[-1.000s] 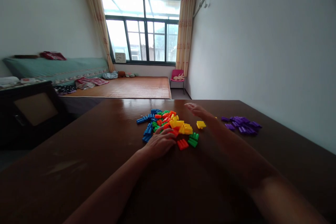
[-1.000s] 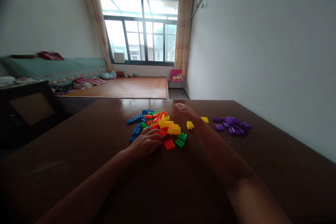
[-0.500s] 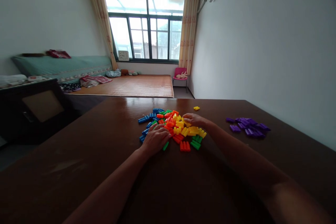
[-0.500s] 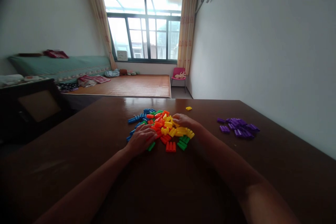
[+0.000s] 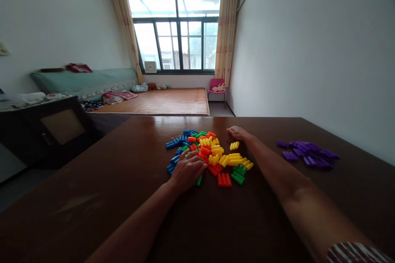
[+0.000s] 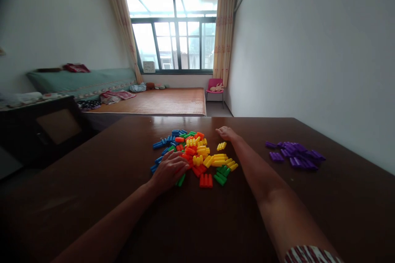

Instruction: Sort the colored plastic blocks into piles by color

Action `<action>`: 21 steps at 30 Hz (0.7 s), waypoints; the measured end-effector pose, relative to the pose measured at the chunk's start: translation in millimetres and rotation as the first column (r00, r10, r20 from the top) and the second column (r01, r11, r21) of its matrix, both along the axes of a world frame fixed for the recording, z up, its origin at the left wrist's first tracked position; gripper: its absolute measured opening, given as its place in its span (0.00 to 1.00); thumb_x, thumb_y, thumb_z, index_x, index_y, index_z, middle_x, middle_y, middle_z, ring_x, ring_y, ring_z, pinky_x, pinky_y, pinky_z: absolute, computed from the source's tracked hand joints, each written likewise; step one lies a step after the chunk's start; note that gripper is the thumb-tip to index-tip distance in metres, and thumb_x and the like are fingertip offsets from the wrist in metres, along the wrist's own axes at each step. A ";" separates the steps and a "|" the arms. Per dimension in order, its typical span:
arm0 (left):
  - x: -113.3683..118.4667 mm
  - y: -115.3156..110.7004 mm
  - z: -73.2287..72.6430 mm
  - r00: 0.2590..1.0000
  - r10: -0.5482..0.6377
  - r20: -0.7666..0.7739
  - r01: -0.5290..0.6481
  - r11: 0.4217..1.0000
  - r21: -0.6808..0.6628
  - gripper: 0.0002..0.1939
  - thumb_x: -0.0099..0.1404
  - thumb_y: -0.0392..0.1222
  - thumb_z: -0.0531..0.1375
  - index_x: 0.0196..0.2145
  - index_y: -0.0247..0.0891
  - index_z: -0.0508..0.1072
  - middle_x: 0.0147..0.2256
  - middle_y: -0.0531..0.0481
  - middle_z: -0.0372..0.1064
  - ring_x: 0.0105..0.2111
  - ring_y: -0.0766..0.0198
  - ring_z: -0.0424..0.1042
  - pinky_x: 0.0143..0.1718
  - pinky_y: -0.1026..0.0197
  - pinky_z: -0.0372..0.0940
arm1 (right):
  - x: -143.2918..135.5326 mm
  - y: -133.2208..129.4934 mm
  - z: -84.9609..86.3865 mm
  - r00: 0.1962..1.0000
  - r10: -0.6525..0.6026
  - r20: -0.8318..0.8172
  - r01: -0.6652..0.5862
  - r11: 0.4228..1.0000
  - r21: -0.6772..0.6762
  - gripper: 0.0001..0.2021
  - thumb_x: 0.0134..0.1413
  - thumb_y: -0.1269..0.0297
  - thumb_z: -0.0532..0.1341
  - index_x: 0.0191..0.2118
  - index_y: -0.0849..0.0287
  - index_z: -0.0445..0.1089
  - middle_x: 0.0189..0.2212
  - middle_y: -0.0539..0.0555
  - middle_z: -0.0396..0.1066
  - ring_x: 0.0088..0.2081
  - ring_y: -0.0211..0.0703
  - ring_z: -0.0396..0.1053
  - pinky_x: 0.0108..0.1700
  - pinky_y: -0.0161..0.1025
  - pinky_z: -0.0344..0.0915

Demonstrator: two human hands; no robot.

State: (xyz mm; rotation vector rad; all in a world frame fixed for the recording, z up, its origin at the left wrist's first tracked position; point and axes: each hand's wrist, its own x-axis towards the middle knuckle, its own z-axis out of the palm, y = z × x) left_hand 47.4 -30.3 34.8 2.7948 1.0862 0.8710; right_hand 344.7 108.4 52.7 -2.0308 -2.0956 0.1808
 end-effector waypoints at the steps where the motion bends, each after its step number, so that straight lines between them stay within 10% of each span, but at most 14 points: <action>1: -0.2 -0.1 0.5 1.000 -0.003 -0.002 0.003 1.000 -0.004 0.14 0.71 0.45 0.51 0.36 0.45 0.76 0.40 0.53 0.76 0.52 0.59 0.67 0.64 0.49 0.46 | -1.2 -3.9 -2.7 0.993 0.081 -0.087 -0.083 0.996 -0.016 0.19 0.65 0.53 0.49 0.48 0.55 0.73 0.46 0.54 0.73 0.46 0.43 0.71 0.50 0.40 0.66; 6: -2.1 2.7 1.6 1.000 -0.014 -0.014 0.014 1.000 -0.001 0.14 0.70 0.46 0.51 0.37 0.46 0.77 0.41 0.53 0.76 0.53 0.58 0.67 0.64 0.49 0.47 | 56.8 -31.6 2.6 0.838 0.311 -0.448 -0.261 0.950 0.172 0.29 0.61 0.41 0.45 0.56 0.52 0.69 0.51 0.54 0.72 0.54 0.49 0.67 0.57 0.47 0.61; 11: -2.8 9.1 -1.5 0.999 -0.021 -0.037 0.020 1.000 -0.006 0.14 0.70 0.45 0.51 0.35 0.48 0.77 0.42 0.55 0.76 0.53 0.58 0.67 0.63 0.50 0.49 | 215.8 -74.4 10.4 0.903 -0.360 -0.233 0.409 0.888 0.212 0.31 0.63 0.46 0.42 0.58 0.59 0.67 0.59 0.61 0.63 0.63 0.53 0.56 0.64 0.50 0.49; 14: -3.1 12.2 -3.8 0.999 -0.021 -0.036 0.021 1.000 -0.017 0.13 0.69 0.46 0.52 0.36 0.48 0.77 0.42 0.55 0.76 0.54 0.58 0.67 0.63 0.50 0.51 | 285.0 -101.5 -3.0 0.826 -0.544 -0.146 0.559 0.825 0.087 0.31 0.61 0.43 0.43 0.57 0.56 0.68 0.58 0.60 0.65 0.61 0.57 0.59 0.62 0.56 0.51; 21: -2.8 13.5 -4.3 0.998 -0.018 -0.055 0.017 1.000 -0.013 0.13 0.69 0.47 0.52 0.36 0.49 0.77 0.43 0.54 0.76 0.54 0.57 0.66 0.62 0.49 0.51 | 272.1 -114.9 -35.6 0.909 -0.373 -0.187 0.367 0.928 -0.065 0.28 0.57 0.44 0.50 0.56 0.54 0.69 0.56 0.56 0.67 0.56 0.54 0.65 0.58 0.45 0.60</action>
